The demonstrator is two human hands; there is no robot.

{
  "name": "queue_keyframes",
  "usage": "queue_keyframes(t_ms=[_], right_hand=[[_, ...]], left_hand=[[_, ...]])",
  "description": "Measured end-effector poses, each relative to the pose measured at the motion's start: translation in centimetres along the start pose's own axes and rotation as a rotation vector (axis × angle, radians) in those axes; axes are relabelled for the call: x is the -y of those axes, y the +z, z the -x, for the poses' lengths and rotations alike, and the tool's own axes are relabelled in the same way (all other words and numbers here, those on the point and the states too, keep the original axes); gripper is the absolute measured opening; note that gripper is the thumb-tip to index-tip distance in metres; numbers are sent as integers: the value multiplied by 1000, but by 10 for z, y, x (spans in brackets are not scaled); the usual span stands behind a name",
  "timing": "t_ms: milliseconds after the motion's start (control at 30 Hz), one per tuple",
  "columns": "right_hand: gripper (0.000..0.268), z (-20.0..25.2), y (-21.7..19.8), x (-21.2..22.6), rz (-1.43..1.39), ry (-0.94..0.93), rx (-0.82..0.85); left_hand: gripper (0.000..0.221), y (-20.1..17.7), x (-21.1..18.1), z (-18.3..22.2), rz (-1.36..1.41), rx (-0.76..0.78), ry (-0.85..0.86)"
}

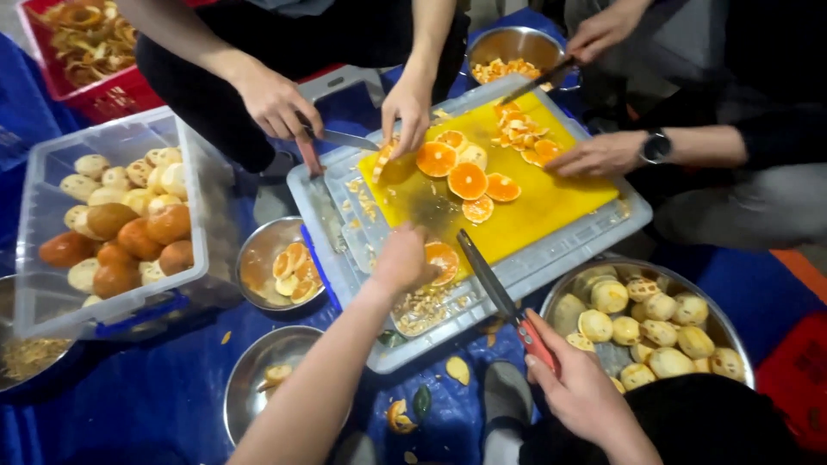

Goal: A group of people are peeling and slicing oranges while sitting on stools in a food preparation area.

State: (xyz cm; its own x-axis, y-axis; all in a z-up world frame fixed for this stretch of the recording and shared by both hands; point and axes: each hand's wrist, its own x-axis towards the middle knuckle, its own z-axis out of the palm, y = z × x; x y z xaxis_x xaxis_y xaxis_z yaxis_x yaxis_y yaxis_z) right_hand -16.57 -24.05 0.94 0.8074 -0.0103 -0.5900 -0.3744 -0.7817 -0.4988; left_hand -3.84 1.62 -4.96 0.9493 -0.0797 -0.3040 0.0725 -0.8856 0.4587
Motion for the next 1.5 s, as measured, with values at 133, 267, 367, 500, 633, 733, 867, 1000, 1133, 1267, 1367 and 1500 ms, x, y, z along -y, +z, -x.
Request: queue_keyframes(t_ms=[133, 267, 367, 500, 633, 733, 867, 1000, 1133, 1267, 1367, 1500], right_hand=[[69, -2, 3, -4, 6, -44, -5], [69, 3, 2, 2, 22, -17, 17], [69, 4, 4, -4, 14, -86, 0], [66, 9, 5, 4, 33, -105, 25], [67, 11, 6, 9, 21, -49, 74], [67, 3, 15, -6, -35, -156, 27], [68, -2, 21, -23, 7, -138, 13], [65, 1, 21, -48, -130, -391, -56], [48, 18, -25, -88, -71, -414, -146], [52, 69, -97, -152, 50, -300, -237], [57, 91, -142, -194, 153, 66, -146], [58, 72, -161, -256, 195, 284, -154]], left_hand=[[63, -30, -27, 33, 195, 139, -96], [70, -33, -24, 42, 380, 120, -188], [44, -33, 5, 42, 610, 76, -400], [39, -33, 72, 53, 1219, -213, -519], [46, -31, 167, 78, 1470, -550, -711], [28, 13, 267, 63, 1300, -656, -889], [38, 26, 317, 44, 1245, -699, -735], [43, 9, 318, 28, 795, -891, -685], [18, 7, 162, 34, 531, -1486, 56], [26, 75, -4, 42, 485, -1318, 259], [17, 159, -91, 40, 458, -769, 177], [30, 281, -135, -21, 534, -45, 436]])
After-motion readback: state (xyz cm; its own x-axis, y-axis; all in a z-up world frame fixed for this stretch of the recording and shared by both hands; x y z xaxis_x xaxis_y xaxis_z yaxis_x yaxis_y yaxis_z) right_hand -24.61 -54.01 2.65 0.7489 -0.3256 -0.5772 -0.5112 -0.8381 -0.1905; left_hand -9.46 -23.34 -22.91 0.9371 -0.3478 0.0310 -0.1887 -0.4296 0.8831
